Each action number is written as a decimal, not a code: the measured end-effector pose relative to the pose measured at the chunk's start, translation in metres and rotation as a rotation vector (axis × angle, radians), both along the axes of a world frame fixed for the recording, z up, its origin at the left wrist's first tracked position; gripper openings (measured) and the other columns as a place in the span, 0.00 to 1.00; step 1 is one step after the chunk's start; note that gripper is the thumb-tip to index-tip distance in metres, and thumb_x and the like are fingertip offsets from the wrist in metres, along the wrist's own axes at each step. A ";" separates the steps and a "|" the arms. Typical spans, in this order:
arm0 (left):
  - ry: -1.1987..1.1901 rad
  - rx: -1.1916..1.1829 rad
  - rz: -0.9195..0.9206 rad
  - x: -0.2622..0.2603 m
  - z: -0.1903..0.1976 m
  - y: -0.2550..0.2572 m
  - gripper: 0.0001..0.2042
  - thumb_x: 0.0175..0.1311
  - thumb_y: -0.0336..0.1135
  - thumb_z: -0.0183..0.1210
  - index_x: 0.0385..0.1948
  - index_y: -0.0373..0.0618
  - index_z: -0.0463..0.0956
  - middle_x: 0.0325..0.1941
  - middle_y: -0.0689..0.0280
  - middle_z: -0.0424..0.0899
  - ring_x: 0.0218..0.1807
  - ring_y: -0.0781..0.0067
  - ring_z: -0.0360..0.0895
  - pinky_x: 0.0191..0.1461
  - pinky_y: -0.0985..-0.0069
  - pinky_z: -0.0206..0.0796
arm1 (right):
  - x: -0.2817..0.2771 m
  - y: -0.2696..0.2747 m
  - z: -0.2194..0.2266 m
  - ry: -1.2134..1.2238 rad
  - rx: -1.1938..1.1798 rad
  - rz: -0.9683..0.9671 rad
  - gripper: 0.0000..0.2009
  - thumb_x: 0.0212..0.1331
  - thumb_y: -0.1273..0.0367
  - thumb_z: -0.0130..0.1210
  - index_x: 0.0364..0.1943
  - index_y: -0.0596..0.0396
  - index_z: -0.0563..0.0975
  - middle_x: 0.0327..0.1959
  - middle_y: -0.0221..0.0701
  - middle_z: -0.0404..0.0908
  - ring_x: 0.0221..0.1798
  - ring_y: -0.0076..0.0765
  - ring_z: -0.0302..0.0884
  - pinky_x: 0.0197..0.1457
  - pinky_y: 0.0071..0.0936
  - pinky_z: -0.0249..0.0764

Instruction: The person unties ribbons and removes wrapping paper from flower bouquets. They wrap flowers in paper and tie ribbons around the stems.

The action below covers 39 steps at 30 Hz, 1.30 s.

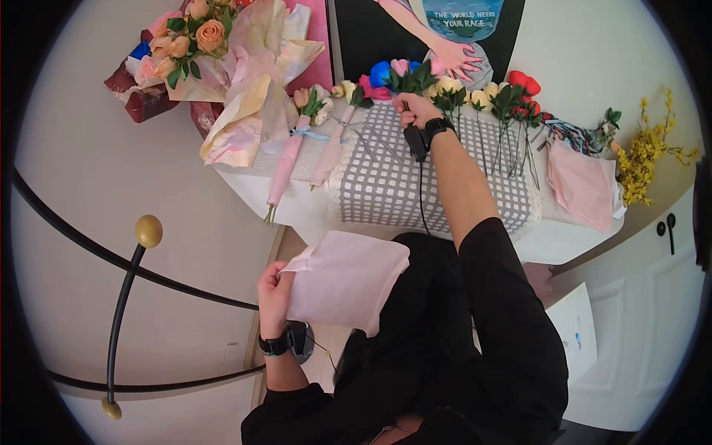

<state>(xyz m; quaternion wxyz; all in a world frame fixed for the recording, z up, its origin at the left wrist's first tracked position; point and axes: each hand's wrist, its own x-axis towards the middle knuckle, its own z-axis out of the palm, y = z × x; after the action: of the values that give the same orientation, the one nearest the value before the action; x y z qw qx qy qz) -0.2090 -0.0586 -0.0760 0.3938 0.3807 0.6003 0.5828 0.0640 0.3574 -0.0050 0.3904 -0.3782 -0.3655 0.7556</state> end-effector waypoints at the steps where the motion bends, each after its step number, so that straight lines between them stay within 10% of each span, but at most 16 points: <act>1: 0.006 -0.003 -0.016 0.001 -0.002 0.000 0.04 0.65 0.28 0.53 0.36 0.38 0.76 0.27 0.76 0.76 0.27 0.91 0.66 0.31 0.90 0.58 | -0.001 0.003 -0.004 -0.048 -0.009 -0.063 0.08 0.54 0.70 0.57 0.31 0.62 0.72 0.20 0.28 0.68 0.12 0.18 0.53 0.14 0.17 0.54; 10: 0.007 0.027 -0.036 0.005 0.005 0.003 0.04 0.64 0.27 0.53 0.36 0.38 0.75 0.28 0.76 0.76 0.29 0.90 0.67 0.33 0.89 0.59 | 0.004 -0.015 0.000 -0.366 0.331 -0.334 0.11 0.48 0.68 0.61 0.29 0.65 0.77 0.25 0.44 0.79 0.31 0.46 0.81 0.33 0.41 0.78; 13: 0.058 0.078 -0.009 0.008 0.015 0.000 0.04 0.65 0.28 0.53 0.35 0.38 0.75 0.27 0.76 0.76 0.28 0.90 0.67 0.32 0.89 0.59 | 0.021 -0.027 0.013 -1.187 0.732 -0.394 0.23 0.45 0.57 0.58 0.40 0.64 0.78 0.41 0.55 0.79 0.46 0.59 0.78 0.52 0.39 0.73; 17: 0.049 0.147 0.009 0.016 0.036 -0.008 0.05 0.65 0.28 0.53 0.35 0.38 0.75 0.28 0.75 0.76 0.29 0.90 0.67 0.34 0.89 0.60 | 0.026 -0.104 0.038 -0.867 0.919 -0.431 0.23 0.53 0.56 0.57 0.44 0.64 0.78 0.42 0.50 0.81 0.48 0.51 0.79 0.52 0.33 0.73; 19: -0.081 0.302 0.091 0.026 0.044 -0.006 0.05 0.66 0.29 0.53 0.36 0.38 0.75 0.30 0.74 0.76 0.31 0.89 0.67 0.36 0.88 0.61 | 0.040 -0.162 0.049 -0.579 0.824 -0.152 0.22 0.64 0.55 0.51 0.50 0.61 0.77 0.45 0.33 0.81 0.50 0.27 0.76 0.49 0.26 0.73; 22: -0.167 0.425 0.149 0.044 0.057 -0.001 0.06 0.68 0.32 0.52 0.36 0.39 0.74 0.34 0.70 0.80 0.35 0.86 0.71 0.41 0.85 0.64 | 0.061 -0.259 0.028 -0.225 0.772 -0.135 0.25 0.68 0.56 0.43 0.61 0.59 0.67 0.54 0.39 0.76 0.57 0.34 0.73 0.56 0.32 0.72; 26: -0.231 0.529 0.166 0.087 0.077 0.003 0.06 0.68 0.31 0.52 0.35 0.38 0.73 0.31 0.73 0.76 0.32 0.88 0.68 0.38 0.87 0.60 | 0.071 -0.349 -0.019 -0.116 0.704 0.025 0.39 0.52 0.73 0.59 0.69 0.56 0.52 0.62 0.42 0.66 0.61 0.39 0.67 0.59 0.35 0.69; 34: 0.040 0.633 0.065 0.148 0.062 0.000 0.06 0.69 0.31 0.51 0.38 0.37 0.71 0.32 0.71 0.76 0.35 0.87 0.69 0.39 0.87 0.61 | 0.078 -0.395 -0.016 -0.504 0.829 -0.657 0.36 0.50 0.69 0.64 0.63 0.62 0.59 0.56 0.41 0.71 0.48 0.36 0.77 0.48 0.30 0.76; 39: 0.092 0.680 0.077 0.165 0.060 0.002 0.07 0.69 0.31 0.52 0.38 0.36 0.71 0.29 0.73 0.74 0.31 0.90 0.65 0.35 0.89 0.57 | 0.100 -0.378 -0.025 -0.253 0.680 -0.949 0.13 0.67 0.65 0.49 0.32 0.62 0.77 0.21 0.19 0.72 0.26 0.13 0.62 0.29 0.16 0.62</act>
<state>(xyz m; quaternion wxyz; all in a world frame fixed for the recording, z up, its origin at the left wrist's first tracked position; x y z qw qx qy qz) -0.0444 -0.0570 -0.0164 0.1946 0.4929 0.4029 0.7462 0.1642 -0.0202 -0.0296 0.7379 -0.4409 -0.4219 0.2883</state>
